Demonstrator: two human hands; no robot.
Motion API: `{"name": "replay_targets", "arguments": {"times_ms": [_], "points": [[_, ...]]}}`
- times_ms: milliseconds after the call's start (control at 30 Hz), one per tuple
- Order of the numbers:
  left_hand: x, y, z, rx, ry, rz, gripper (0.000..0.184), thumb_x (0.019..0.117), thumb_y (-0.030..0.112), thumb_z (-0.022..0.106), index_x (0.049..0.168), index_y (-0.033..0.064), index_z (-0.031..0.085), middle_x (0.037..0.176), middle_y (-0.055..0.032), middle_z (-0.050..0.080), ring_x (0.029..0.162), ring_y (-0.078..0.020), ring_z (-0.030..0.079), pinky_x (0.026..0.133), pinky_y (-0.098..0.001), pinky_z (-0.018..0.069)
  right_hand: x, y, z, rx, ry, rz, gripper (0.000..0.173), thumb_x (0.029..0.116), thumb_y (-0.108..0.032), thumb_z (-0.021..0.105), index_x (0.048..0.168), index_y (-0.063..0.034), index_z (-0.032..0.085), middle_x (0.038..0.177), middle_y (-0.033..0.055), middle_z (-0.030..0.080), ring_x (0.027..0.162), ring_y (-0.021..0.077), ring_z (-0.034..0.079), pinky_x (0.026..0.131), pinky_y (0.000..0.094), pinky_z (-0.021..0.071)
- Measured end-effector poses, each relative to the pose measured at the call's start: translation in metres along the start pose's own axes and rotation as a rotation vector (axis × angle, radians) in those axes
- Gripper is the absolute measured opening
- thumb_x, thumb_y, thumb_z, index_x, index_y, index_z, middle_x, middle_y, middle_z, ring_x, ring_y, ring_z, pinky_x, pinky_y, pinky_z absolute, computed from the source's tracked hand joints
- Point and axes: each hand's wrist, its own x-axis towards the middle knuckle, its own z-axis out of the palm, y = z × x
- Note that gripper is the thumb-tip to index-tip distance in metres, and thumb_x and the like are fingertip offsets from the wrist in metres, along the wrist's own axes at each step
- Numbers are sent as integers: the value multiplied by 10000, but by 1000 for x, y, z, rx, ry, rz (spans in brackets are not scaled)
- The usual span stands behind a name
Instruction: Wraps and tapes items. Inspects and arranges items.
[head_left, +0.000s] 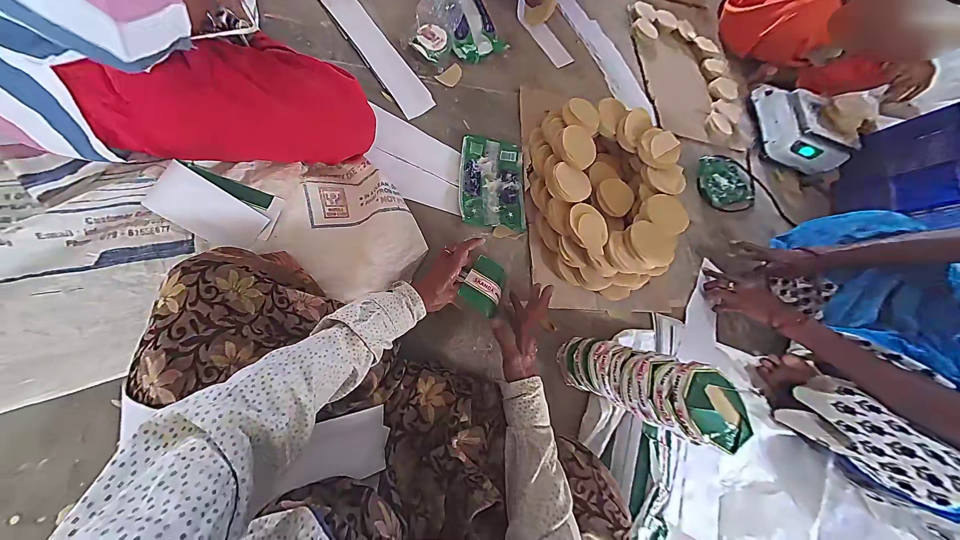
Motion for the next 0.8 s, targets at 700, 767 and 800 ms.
{"name": "replay_targets", "arguments": {"times_ms": [700, 767, 800], "points": [[-16, -22, 40, -341, 295, -150, 707, 850, -41, 682, 1478, -70, 358, 1386, -247, 550, 1225, -246, 604, 1033, -360, 516, 13, -15, 19, 609, 47, 440, 439, 862, 82, 570, 1298, 87, 518, 1100, 120, 693, 974, 127, 686, 875, 301, 586], [-20, -13, 47, -522, 288, -221, 492, 906, -79, 623, 1365, -109, 451, 1184, -189, 632, 1020, -157, 658, 902, -296, 556, 11, -14, 18, 649, 69, 426, 372, 866, 75, 556, 1238, 67, 545, 1038, 91, 702, 927, 114, 691, 846, 294, 592], [-22, -9, 50, -578, 282, -230, 367, 919, -83, 607, 1274, -112, 516, 1088, -143, 657, 945, -116, 662, 860, -273, 562, 10, -14, 18, 664, 87, 423, 332, 873, 63, 546, 1205, 56, 559, 1012, 76, 706, 902, 108, 693, 826, 289, 595]]}}
